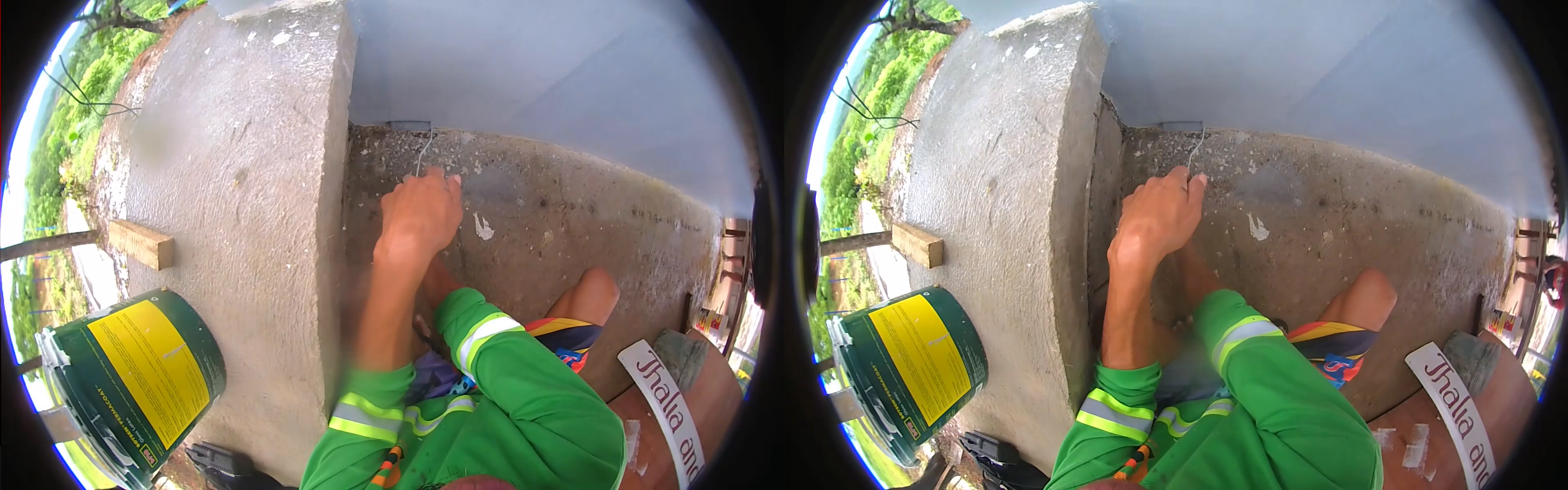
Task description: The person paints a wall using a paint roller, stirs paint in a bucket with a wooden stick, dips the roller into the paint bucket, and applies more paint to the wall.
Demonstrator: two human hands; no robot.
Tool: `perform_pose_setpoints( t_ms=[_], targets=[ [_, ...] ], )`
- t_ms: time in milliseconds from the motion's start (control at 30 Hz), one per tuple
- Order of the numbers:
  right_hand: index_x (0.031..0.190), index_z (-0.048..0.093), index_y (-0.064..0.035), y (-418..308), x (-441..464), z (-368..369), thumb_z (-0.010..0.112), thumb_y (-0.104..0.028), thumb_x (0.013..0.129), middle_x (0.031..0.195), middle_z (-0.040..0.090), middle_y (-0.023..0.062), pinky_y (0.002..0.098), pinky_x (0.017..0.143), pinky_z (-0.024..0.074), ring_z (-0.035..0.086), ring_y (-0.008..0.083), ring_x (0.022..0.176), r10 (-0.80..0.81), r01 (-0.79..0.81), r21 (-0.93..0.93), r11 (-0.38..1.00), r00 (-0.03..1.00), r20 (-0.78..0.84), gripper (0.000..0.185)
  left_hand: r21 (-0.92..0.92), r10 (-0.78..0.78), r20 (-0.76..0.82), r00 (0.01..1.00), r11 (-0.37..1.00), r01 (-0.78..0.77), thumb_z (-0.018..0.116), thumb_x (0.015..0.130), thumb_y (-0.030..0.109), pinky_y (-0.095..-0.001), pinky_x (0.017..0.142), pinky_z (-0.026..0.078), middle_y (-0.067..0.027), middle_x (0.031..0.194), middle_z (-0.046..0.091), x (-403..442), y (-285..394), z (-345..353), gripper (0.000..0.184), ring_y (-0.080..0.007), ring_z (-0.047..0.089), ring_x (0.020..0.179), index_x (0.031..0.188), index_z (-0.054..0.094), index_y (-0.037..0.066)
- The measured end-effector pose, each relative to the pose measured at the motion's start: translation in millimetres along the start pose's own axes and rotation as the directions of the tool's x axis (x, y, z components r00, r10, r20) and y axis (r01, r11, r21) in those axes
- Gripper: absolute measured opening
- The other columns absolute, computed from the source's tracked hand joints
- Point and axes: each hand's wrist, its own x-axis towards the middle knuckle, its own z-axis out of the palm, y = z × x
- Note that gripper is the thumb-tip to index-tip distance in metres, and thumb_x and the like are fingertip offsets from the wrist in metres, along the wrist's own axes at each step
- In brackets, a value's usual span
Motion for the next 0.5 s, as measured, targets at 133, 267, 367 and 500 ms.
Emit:
perform_pose_setpoints(
  t_ms=[133, 267, 367, 500],
  targets=[
    [0.126, 0.054, -0.0011, -0.1, 1.5, -2.1, 0.055, -0.022, 0.103, 0.098, 0.067, 0.023, 0.0444, 0.077, 0.0517, 0.067, 0.0372, 0.089, 0.005, -0.005, 0.009, 1.0, 1.0, 0.009, 0.031, -0.039, -0.012, 0.014, 1.0, 0.999, 0.013, 0.041, 0.104, 0.039, -0.058, 0.094, 0.047, -0.0289, 0.105, 0.07, -0.5, 1.2, -1.9, 0.047, -0.05, 0.063, 0.104, 0.113, 0.064, -0.001],
    [0.125, 0.054, -0.0009, 1.0, -2.7, -2.4, 0.055, -0.022, 0.103, 0.097, 0.067, 0.0226, 0.0441, 0.077, 0.0517, 0.066, 0.0357, 0.088, 0.017, -0.017, 0.022, 1.0, 1.0, 0.015, 0.031, -0.031, -0.002, 0.003, 1.0, 1.0, 0.002, 0.042, 0.104, 0.038, -0.058, 0.094, 0.047, -0.0291, 0.104, 0.07, 1.1, -0.9, 0.5, 0.047, -0.0502, 0.063, 0.103, 0.114, 0.065, -0.001],
    [0.125, 0.054, -0.0008, 4.4, -6.7, -2.4, 0.055, -0.022, 0.103, 0.097, 0.067, 0.0223, 0.0438, 0.077, 0.0517, 0.066, 0.0346, 0.087, 0.02, -0.021, 0.028, 0.999, 1.0, 0.019, 0.031, -0.005, 0.003, 0.001, 1.0, 1.0, -0.003, 0.042, 0.105, 0.035, -0.057, 0.091, 0.049, -0.0269, 0.101, 0.071, 0.8, -1.1, -2.5, 0.043, -0.0469, 0.066, 0.101, 0.113, 0.064, -0.001],
    [0.125, 0.055, -0.0007, 2.3, -5.5, -2.1, 0.056, -0.023, 0.103, 0.097, 0.067, 0.0219, 0.0435, 0.076, 0.0517, 0.066, 0.0332, 0.087, 0.019, -0.019, 0.032, 0.999, 1.0, 0.023, 0.031, -0.043, -0.005, 0.046, 0.999, 0.999, 0.007, 0.041, 0.105, 0.033, -0.0564, 0.091, 0.05, -0.0261, 0.099, 0.072, 2.2, -4.7, -8.1, 0.042, -0.0457, 0.068, 0.101, 0.113, 0.063, -0.002]
  ],
)
